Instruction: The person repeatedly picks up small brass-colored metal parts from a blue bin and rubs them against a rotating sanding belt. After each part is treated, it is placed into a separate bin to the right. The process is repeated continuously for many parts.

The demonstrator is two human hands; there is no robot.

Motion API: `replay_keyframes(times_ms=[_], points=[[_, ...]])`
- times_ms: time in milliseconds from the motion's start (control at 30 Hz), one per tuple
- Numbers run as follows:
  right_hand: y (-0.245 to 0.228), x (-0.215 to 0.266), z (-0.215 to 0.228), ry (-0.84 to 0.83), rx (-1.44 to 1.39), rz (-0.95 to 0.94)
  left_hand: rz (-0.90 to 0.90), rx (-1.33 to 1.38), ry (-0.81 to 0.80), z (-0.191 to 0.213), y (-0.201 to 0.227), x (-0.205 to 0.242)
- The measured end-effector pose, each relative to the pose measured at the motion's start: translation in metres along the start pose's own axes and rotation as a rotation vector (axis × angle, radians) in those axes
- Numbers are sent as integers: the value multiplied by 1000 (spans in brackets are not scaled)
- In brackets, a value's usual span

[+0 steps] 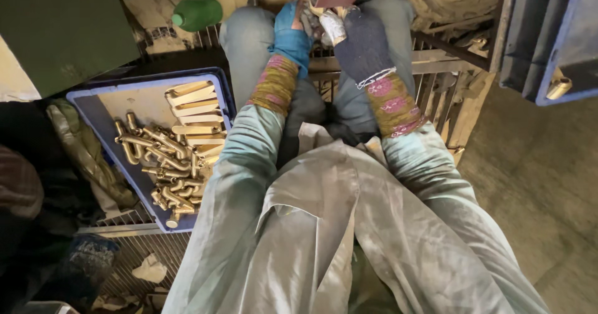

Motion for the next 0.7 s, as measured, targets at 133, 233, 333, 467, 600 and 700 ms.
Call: replay_keyframes(times_ms=[133, 233, 333, 467, 600, 700], points=[[2, -3, -5, -64, -87, -49, 238, 133, 60, 6, -5, 6], [-2, -3, -2, -20, -75, -5, 207, 113, 61, 1, -5, 2], [-5, 1, 6, 24, -110, 30, 28, 9, 21, -7, -2, -8], [-8, 12, 10, 34, -27, 86, -778, -909, -55, -9, 19, 3], [-8, 25, 16, 85, 90, 75, -1044, -1145, -139, -22, 26, 2], [-17, 36, 25, 142, 109, 88, -806, -1091, -175, -39, 38, -3]])
Point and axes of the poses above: each hand's wrist, its own x-axis away from the middle knuckle, its own z-axis out of the back of the hand, y = z × x, the point moved 4 cm from there along -x, towards the middle knuckle, and after that the axes turned 5 degrees about -x, right-handed, at the moved point
